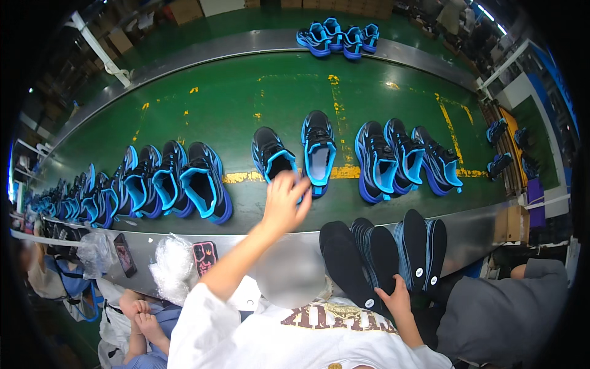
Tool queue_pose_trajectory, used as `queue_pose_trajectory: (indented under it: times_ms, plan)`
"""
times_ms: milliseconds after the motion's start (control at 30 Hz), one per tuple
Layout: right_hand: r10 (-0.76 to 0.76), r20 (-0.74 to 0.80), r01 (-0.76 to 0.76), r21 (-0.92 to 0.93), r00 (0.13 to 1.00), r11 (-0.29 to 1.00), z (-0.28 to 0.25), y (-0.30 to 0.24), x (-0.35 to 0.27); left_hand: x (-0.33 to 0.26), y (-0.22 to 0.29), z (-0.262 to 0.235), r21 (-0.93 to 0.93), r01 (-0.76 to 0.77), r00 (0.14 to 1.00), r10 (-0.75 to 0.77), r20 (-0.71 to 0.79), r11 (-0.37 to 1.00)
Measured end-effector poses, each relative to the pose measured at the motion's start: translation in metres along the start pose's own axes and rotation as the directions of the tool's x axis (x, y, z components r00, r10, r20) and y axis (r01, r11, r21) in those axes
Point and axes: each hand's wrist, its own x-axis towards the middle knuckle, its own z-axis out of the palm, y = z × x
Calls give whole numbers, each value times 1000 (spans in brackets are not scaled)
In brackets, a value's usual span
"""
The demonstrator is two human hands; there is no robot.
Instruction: The person picks up insoles from a stack and inserts them one by one into shoes on a green conveyor belt. They walk to a shelf and retrieve a larger stack of insoles, bringing them back to the workbench to continue the process.
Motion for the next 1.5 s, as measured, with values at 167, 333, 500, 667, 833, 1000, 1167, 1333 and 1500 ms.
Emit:
queue_pose_trajectory:
  times_ms: [167,333,500,667,833,1000,1167,1333,1500]
  plan:
    - [-2,64,0,29,998,1000,-8,4,8,74,-60,67,278,-91,989,55,135,956]
    - [-56,-126,58,11,990,998,-66,-7,41,118,-71,95,-109,304,910,-254,326,947]
    - [-385,-219,437,290,897,852,-119,-112,125,119,-76,105,-266,473,865,-384,323,840]
    - [-186,403,-46,501,896,864,-124,-175,190,111,-69,104,-331,499,856,-395,335,801]
    - [-304,511,-12,526,804,851,-67,-199,224,103,-64,109,-364,431,902,-377,212,826]
    - [-247,667,-206,523,703,827,-83,-207,239,104,-55,102,-311,529,846,-462,266,790]
    - [-313,595,-22,487,740,873,-72,-182,254,106,-64,101,-350,530,840,-420,344,773]
    - [-431,633,-161,662,643,732,-89,-179,261,101,-64,93,-403,554,828,-433,357,728]
    - [-362,509,179,372,781,911,-85,-180,269,102,-60,93,-419,570,815,-423,396,707]
